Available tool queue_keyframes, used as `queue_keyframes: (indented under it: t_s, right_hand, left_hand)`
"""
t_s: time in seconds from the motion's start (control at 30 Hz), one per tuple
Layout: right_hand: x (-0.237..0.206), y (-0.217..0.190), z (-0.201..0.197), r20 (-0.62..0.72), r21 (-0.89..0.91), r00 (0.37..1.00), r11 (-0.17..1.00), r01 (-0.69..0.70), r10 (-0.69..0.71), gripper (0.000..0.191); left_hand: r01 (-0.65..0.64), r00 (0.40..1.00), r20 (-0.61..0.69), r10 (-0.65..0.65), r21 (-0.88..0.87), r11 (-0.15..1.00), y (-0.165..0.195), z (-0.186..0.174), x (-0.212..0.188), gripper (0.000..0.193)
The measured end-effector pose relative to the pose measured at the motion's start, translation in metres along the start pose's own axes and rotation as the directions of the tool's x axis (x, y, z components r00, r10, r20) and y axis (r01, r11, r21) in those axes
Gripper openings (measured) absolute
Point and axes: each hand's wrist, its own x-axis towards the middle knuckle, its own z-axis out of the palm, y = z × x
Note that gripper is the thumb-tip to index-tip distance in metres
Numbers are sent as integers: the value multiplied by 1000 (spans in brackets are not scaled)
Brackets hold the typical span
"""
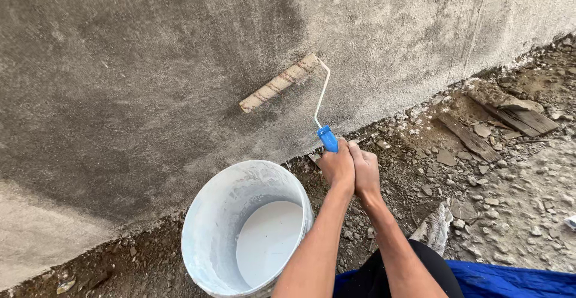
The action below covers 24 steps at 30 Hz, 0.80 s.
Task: The person sits on a blue mat on the ground and paints a low concrete wall with a paint roller, dipping the roller into a bucket of white paint and rolling it over the wall surface in repeated strokes, working along the wall section by section.
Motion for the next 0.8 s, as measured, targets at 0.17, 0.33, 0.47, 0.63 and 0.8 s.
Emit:
queue_keyframes:
  t_s: [0.17,0.33,0.47,0.63,0.8]
  right_hand:
    - [-1,14,9,-2,86,1000,996,-23,23,50]
    - [-3,36,12,-23,53,994,993,-108,110,52]
    - [-4,51,1,-32,19,991,992,-127,127,52]
    - [-13,69,-13,-75,-90,980,977,-193,187,53]
    - [-19,73,-12,-80,-20,982,985,-173,171,51]
  left_hand:
    - [-23,1000,-9,22,-14,1000,-14,-2,9,48]
    - [-84,995,-67,80,-58,995,-46,7,28,45]
    - [16,998,-65,-7,148,989,-68,21,34,50]
    - [163,986,23,-167,116,980,-82,25,22,50]
    - [187,981,44,-189,58,981,-74,15,10,40]
